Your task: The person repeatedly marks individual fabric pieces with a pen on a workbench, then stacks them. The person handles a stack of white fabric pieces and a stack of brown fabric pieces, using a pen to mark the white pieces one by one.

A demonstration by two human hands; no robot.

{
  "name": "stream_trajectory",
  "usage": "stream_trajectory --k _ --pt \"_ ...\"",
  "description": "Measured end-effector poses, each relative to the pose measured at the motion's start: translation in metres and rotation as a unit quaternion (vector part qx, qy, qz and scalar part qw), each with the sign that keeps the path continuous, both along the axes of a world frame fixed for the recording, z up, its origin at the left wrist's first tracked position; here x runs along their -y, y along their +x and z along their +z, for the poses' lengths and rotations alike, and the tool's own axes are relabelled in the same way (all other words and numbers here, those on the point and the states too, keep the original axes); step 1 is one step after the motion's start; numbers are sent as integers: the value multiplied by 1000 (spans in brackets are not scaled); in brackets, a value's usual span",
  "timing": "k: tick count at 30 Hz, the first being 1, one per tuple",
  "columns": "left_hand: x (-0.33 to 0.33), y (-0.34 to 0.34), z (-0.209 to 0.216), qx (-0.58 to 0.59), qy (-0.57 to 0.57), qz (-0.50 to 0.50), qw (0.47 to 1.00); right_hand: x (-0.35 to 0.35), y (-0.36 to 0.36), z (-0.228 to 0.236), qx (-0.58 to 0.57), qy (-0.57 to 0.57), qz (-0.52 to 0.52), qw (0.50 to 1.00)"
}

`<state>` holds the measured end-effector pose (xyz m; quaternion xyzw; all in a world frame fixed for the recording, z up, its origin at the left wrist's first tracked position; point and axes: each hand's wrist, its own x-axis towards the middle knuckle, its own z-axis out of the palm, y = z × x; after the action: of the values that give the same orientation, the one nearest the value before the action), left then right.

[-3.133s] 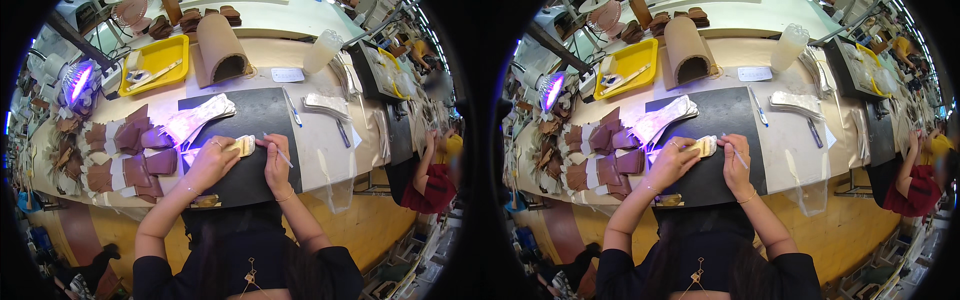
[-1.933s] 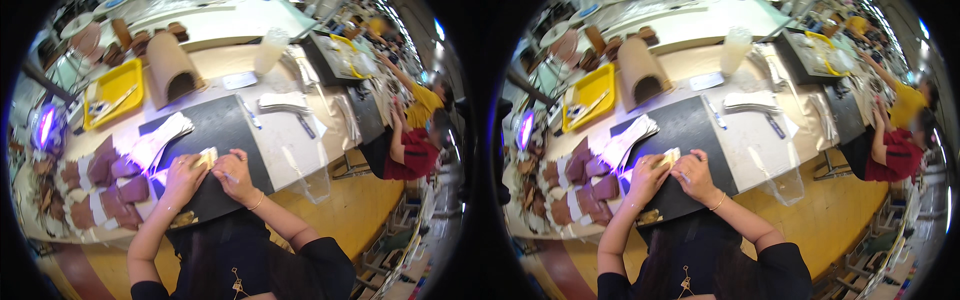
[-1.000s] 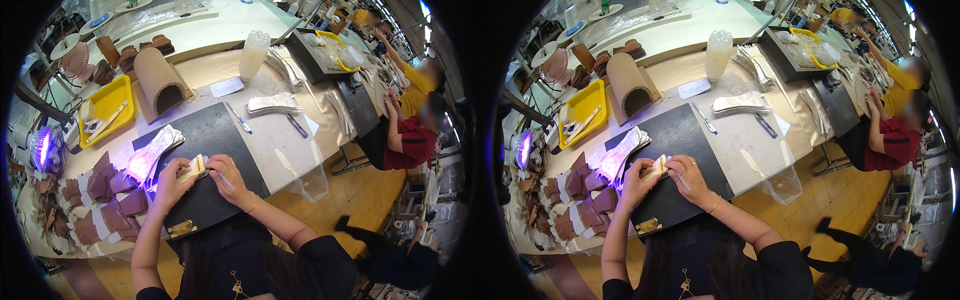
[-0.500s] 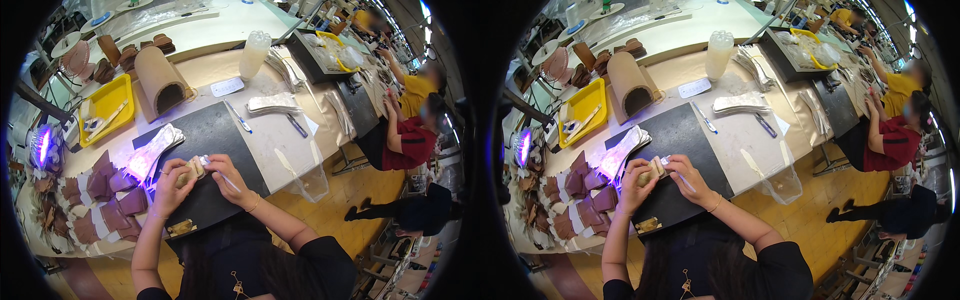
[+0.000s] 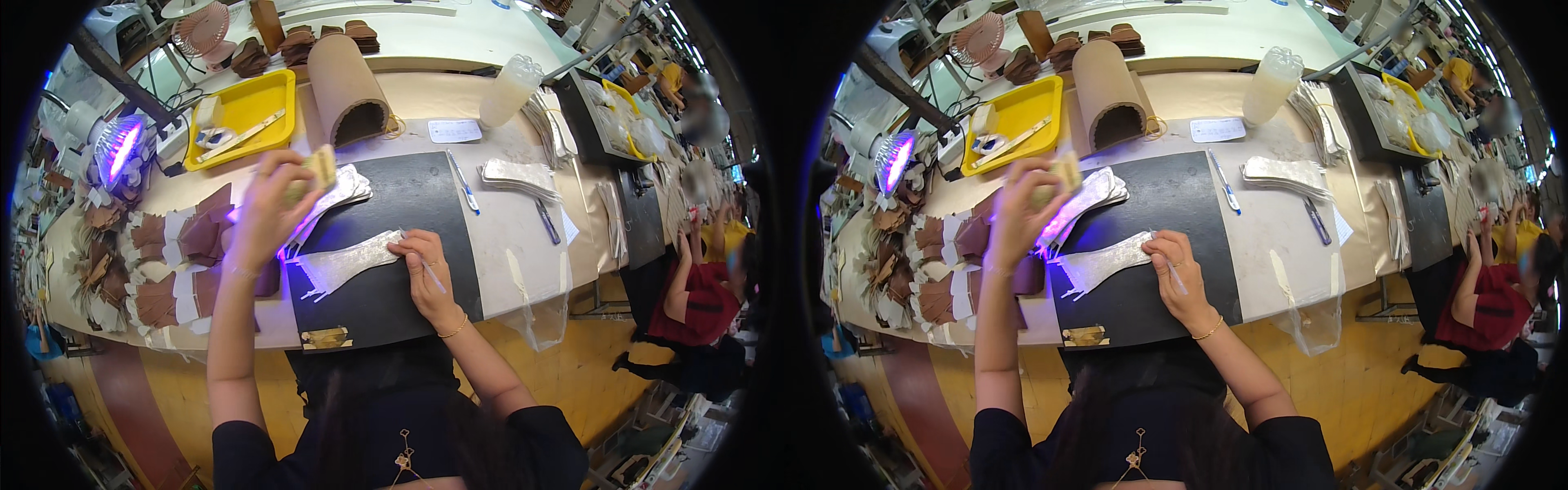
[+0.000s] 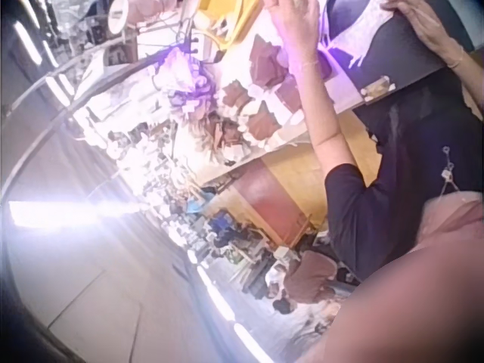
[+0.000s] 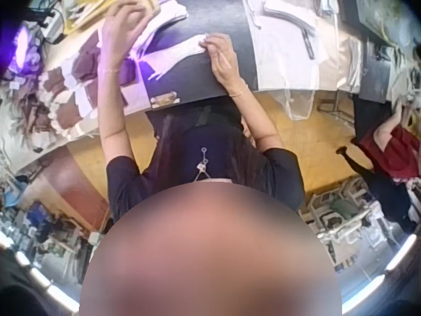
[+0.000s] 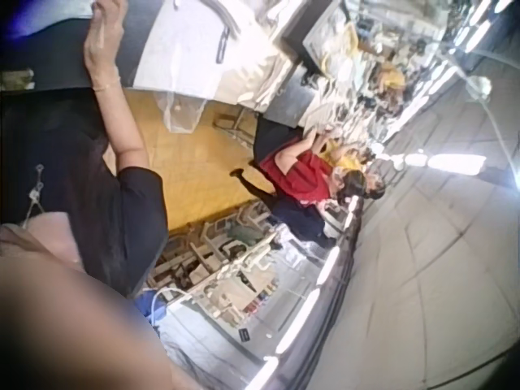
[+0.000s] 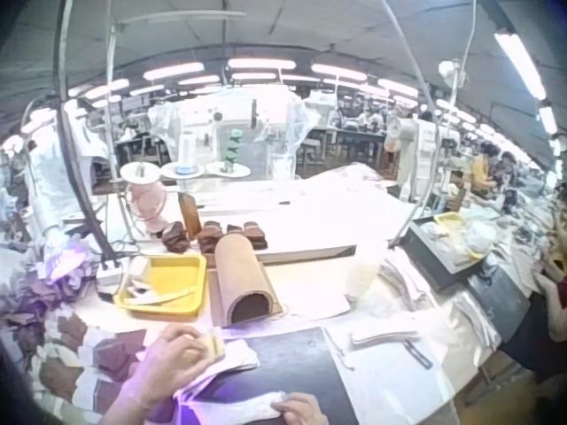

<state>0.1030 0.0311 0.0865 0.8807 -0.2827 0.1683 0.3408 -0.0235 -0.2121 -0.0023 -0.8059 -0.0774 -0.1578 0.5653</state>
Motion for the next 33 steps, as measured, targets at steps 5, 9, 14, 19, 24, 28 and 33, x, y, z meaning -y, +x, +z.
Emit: stream_trajectory --k 5,9,14,19,24,28,33 --pt "20 15 -38 -71 22 -15 997 6 1 -4 66 -15 -62 996" --pt "20 -27 -44 -92 3 -45 995 5 3 -10 58 54 -74 994" --pt "51 -75 -66 -69 23 -99 992 5 1 -15 50 78 -72 993" --pt "63 -77 -84 -40 25 -88 995 9 1 -16 56 65 -71 994" --pt "63 -77 -89 -31 12 -88 996 8 0 -16 65 60 -63 994" --pt "64 -77 -90 -25 17 -89 996 7 1 -17 65 100 -69 990" --pt "64 -75 -89 -9 21 -92 995 5 2 -13 52 57 -88 993"
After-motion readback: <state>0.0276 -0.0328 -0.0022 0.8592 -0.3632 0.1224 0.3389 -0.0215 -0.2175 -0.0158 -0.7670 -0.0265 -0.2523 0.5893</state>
